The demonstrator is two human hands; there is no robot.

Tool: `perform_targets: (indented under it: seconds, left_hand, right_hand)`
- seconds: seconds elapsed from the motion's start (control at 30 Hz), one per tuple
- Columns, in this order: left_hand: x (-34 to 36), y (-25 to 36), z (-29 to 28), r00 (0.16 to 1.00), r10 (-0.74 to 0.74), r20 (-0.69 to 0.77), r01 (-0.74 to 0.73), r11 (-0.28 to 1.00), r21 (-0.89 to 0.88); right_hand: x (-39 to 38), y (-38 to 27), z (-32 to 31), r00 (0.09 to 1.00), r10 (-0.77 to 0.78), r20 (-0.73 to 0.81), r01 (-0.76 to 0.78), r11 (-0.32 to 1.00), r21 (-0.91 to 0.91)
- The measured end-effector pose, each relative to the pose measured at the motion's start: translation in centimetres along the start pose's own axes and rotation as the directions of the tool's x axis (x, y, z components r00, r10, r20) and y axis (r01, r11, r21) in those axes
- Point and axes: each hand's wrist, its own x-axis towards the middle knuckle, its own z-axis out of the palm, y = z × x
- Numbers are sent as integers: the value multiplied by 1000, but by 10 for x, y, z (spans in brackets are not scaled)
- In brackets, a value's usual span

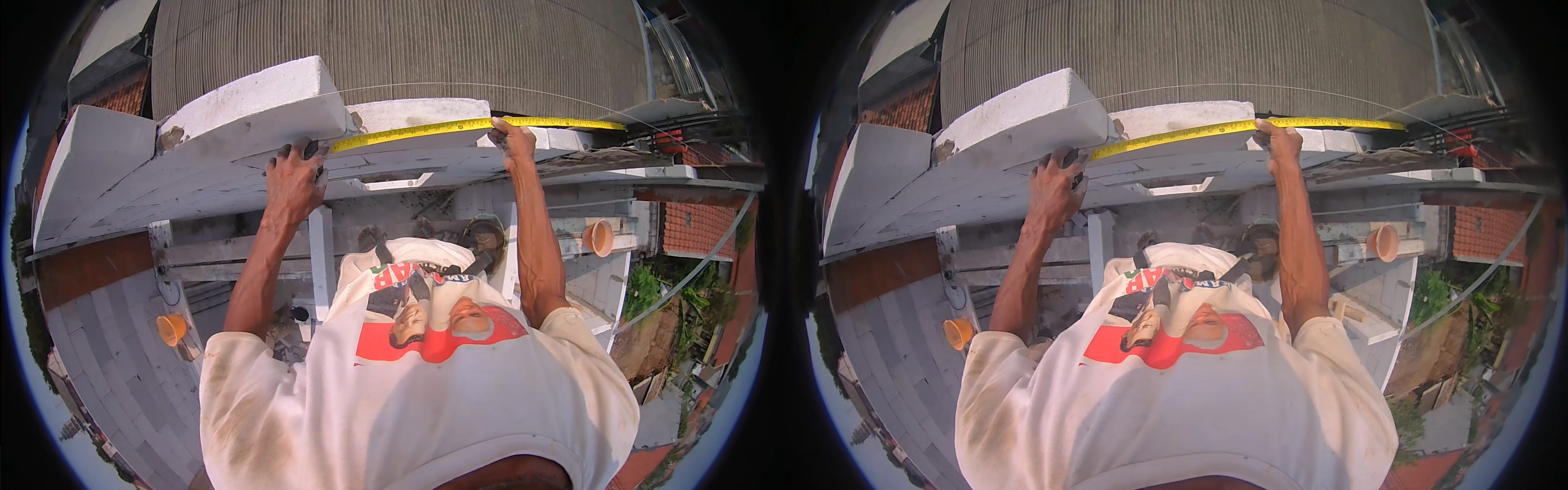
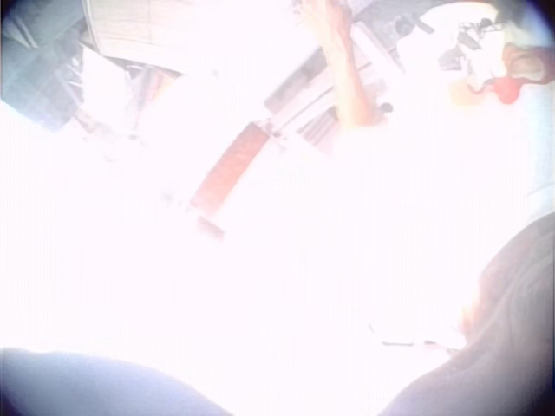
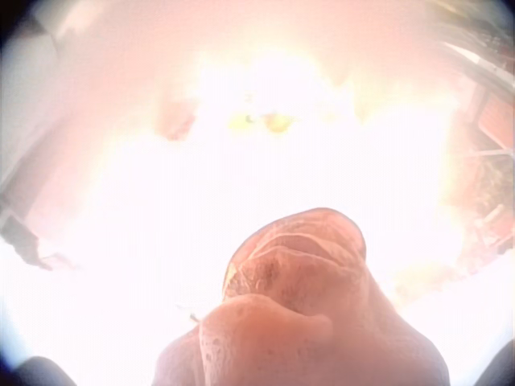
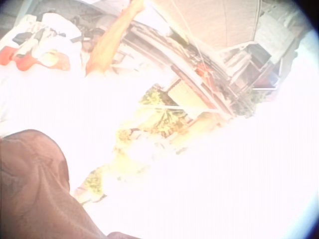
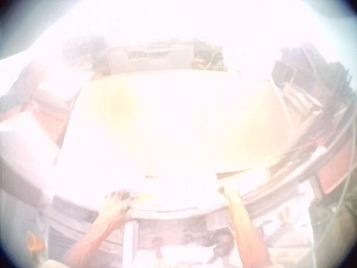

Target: The person is building a wall using white blocks. They measure the wall with a tape measure, apply mortar with a trowel, and use a hammer to adjust the blocks into place.

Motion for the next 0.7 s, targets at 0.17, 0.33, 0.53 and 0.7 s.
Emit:
perform_targets:
  seconds: [0.17, 0.33, 0.53, 0.7]
  left_hand:
    - [-14, -24, 9, 985, -25, -171, 39, 996, 77]
    - [-14, -22, 27, 979, -58, -195, 78, 992, 96]
    - [-13, -24, 30, 980, -49, -192, 67, 994, 91]
    - [-10, -24, 26, 987, -70, -146, 84, 992, 92]
  right_hand:
    - [4, 6, -5, 1000, 2, -17, -1, 999, 51]
    - [3, 7, -5, 1000, -24, -5, 25, 999, 33]
    - [3, 6, -7, 1000, -22, 12, 22, 1000, 11]
    - [7, 8, -10, 999, -20, 35, 19, 1000, 21]
